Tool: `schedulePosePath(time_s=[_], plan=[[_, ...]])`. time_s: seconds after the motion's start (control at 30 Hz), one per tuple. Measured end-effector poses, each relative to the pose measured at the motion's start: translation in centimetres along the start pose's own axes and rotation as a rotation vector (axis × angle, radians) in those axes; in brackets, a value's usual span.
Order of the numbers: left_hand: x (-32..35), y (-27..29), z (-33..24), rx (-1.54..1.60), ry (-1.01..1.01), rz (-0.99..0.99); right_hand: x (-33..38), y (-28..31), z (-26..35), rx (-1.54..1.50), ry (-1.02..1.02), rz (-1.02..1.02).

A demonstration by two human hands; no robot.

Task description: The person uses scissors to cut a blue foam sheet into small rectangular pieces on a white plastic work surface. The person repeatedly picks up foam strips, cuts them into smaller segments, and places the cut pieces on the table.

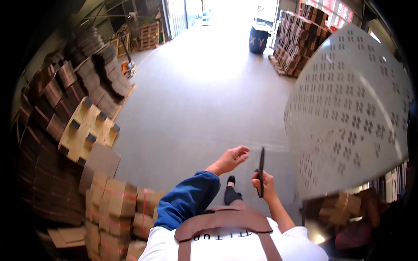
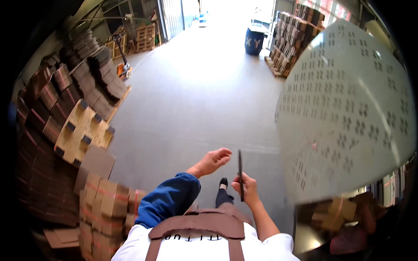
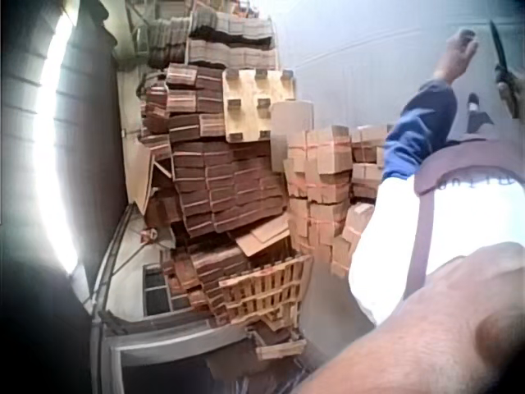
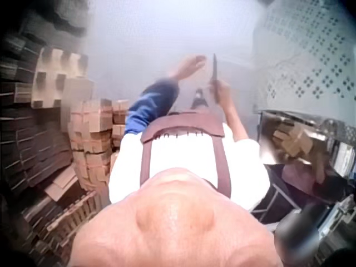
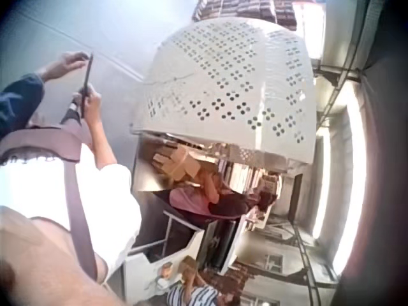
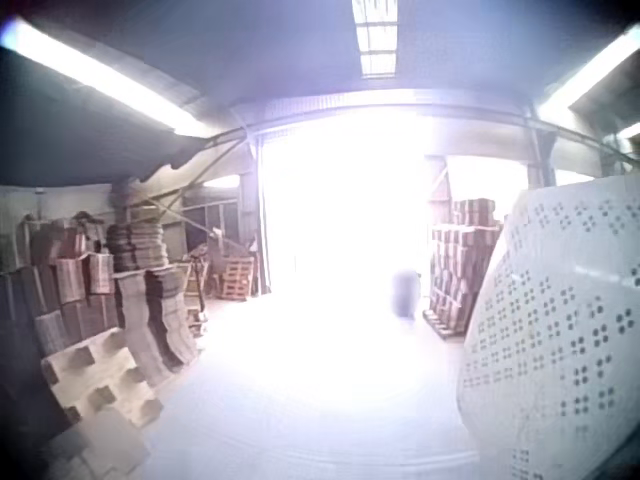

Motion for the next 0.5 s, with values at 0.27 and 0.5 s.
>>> schedulePosePath(time_s=[0.27, 0.5], plan=[[-0.6, 12.4, 37.4, 0.182, 0.821, -0.479, -33.7, 4.7, -2.9, 0.127, 0.111, 0.080], [8.8, 20.3, 49.6, 0.404, 1.517, -0.601, -58.3, -4.2, 0.3, 0.133, 0.203, 0.659]])
Point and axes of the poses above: each hand's wrist, its own x-axis away from the middle knuckle, its own y-axis out of the back of the hand, z = x × y, the point moved 8 cm from there along -x, towards the middle knuckle, and after that the axes turned 6 degrees about z, right-handed, at the moved point
